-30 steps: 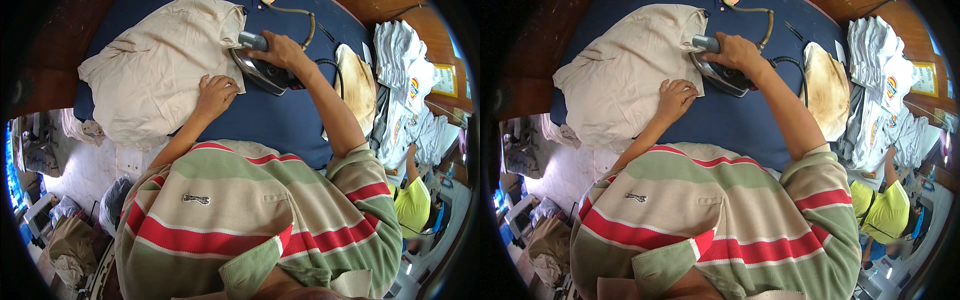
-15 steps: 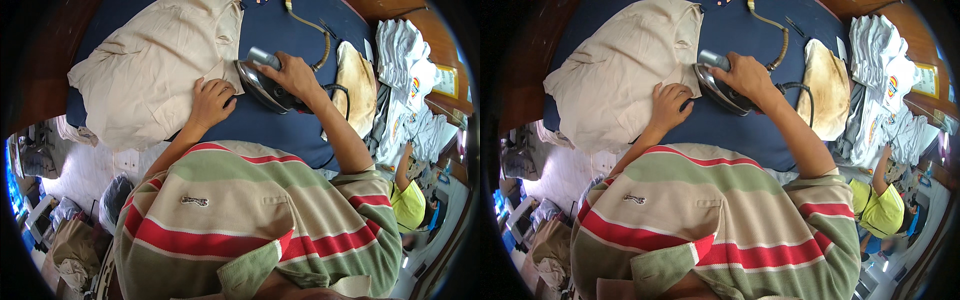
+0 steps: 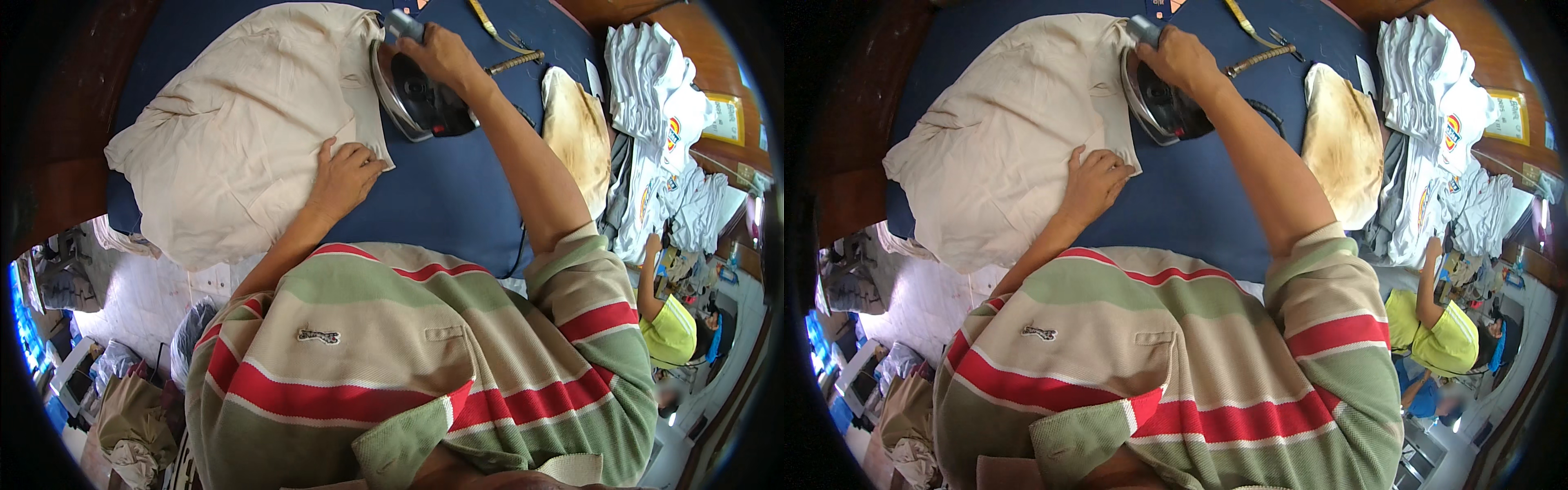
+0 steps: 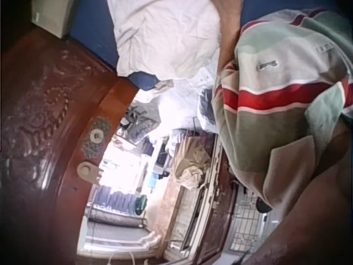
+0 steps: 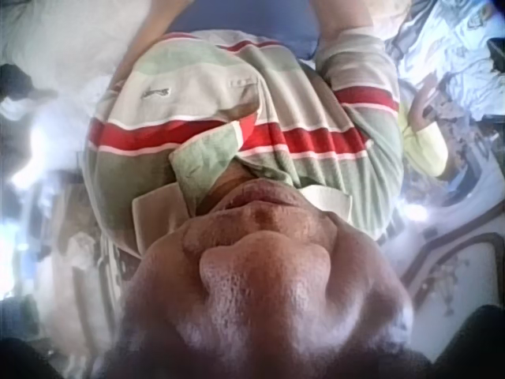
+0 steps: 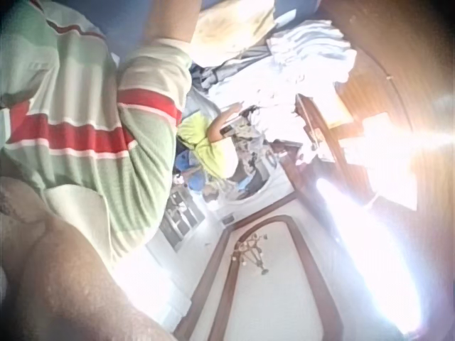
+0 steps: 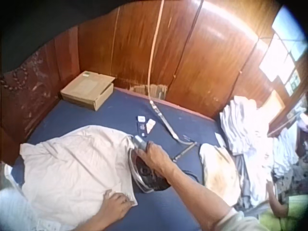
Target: The person irons a shirt and a pair of trousers on an ironing board, using an iron and a small pair of shears to trim threads. The person spreads the items flat, moves the iron across different sections of the fabric, and folds the garments.
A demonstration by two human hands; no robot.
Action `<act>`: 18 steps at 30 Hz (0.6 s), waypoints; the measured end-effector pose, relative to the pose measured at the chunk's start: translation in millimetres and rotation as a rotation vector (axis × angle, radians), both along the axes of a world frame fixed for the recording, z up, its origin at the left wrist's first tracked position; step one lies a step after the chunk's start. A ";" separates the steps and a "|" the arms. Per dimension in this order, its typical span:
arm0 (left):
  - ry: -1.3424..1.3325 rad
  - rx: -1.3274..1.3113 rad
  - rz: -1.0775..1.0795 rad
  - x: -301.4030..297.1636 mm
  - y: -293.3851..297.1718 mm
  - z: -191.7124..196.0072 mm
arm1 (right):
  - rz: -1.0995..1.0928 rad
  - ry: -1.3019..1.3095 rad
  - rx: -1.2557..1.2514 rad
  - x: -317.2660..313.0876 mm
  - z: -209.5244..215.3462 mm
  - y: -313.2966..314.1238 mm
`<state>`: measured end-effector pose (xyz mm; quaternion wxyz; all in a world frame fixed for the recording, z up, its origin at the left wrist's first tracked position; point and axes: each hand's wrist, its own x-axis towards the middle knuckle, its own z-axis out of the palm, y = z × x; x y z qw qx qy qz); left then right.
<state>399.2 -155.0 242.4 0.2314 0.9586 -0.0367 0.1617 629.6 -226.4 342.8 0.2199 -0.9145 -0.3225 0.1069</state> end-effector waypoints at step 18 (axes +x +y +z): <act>-0.063 0.027 0.019 -5.5 -3.0 -0.3 | 0.106 0.246 -0.104 -72.3 31.2 -62.3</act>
